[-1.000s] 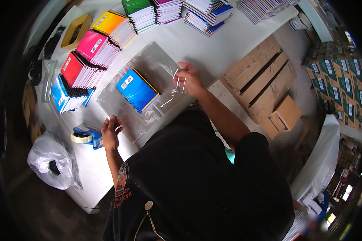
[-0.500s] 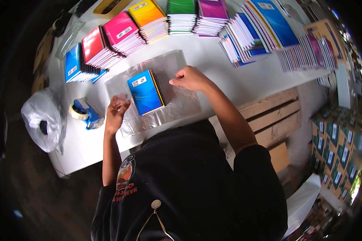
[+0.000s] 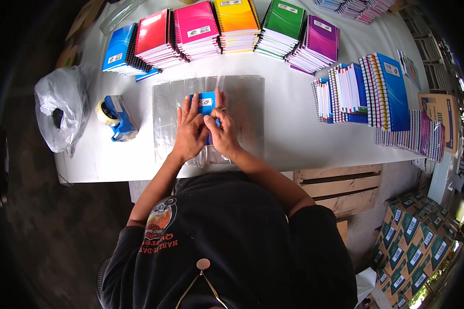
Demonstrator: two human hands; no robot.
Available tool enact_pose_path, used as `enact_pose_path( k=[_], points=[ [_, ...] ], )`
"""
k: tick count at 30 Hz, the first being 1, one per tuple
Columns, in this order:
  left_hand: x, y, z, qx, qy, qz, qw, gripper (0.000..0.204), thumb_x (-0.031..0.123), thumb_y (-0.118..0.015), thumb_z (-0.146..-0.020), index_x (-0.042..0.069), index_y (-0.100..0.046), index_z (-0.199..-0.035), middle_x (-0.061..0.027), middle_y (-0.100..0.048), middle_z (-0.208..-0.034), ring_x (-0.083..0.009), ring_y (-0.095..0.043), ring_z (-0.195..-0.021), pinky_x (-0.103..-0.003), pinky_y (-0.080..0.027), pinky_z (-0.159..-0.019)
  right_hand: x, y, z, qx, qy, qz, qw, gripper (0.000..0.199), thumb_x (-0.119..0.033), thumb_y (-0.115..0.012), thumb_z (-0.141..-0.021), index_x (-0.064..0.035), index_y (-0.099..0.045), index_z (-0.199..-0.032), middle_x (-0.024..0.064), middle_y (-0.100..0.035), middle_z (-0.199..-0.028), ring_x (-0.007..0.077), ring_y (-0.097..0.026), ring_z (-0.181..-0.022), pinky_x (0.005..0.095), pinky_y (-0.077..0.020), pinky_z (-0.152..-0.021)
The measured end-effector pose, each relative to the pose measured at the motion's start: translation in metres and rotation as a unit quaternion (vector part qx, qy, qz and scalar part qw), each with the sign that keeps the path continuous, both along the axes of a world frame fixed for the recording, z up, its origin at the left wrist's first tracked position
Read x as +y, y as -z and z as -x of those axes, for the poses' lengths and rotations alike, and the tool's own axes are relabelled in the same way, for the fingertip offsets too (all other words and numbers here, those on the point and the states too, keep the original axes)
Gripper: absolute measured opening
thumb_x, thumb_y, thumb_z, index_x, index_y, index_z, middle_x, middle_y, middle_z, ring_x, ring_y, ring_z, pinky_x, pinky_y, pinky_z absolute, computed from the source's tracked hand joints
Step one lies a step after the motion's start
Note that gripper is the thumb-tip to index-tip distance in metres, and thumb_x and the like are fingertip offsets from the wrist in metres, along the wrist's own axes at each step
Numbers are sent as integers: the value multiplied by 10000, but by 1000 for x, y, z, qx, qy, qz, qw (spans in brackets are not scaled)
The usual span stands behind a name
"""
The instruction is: The person wraps spiral-bound notebooks in clear plastic sleeves using a tape dispenser. They place each notebook into a sleeve, seal it with tape, and set the wrapped notebook aside. The process is repeated for multiple notebooks of different colors.
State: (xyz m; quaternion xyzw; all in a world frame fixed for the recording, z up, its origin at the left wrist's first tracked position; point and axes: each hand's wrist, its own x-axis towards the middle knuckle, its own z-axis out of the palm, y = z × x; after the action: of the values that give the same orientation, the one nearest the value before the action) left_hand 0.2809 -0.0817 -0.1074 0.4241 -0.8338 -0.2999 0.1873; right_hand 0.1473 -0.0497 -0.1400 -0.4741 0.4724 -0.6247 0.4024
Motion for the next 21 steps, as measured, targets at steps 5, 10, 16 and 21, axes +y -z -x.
enact_pose_path(
  k=[5,10,16,21],
  points=[
    [-7,-10,-2,-62,51,-76,994,678,245,-481,-835,30,-227,-1425,-203,-84,-1550,-310,-6,-1450,-539,73,-1122,-1,-1,-3,72,-8,-10,997,217,-99,-557,-894,-6,-433,-743,314,-247,-1459,453,-122,-1405,455,-174,-1109],
    [-19,-10,-17,200,63,-323,923,818,251,-375,-841,107,100,-1491,-163,-27,-1568,-253,38,-1455,-467,164,-1107,-5,-4,-10,265,3,3,964,193,-98,-551,-886,2,-457,-750,317,-201,-1473,493,-72,-1391,529,-118,-1120],
    [-33,-6,-23,360,40,-437,823,699,249,-365,-903,114,-46,-1510,-117,-107,-1566,-221,-84,-1448,-346,-34,-1161,-25,-17,7,483,-138,-30,864,165,-150,-578,-811,7,-603,-770,273,-257,-1475,410,-107,-1417,585,-20,-1118],
    [-25,-21,-43,-6,69,-56,996,678,216,-529,-885,114,-228,-1484,-156,-234,-1527,-314,-150,-1430,-487,-140,-1139,-34,-30,19,403,-217,-161,875,213,-186,-593,-815,-24,-572,-678,167,-170,-1540,352,-18,-1442,660,-2,-1074]
  ],
)
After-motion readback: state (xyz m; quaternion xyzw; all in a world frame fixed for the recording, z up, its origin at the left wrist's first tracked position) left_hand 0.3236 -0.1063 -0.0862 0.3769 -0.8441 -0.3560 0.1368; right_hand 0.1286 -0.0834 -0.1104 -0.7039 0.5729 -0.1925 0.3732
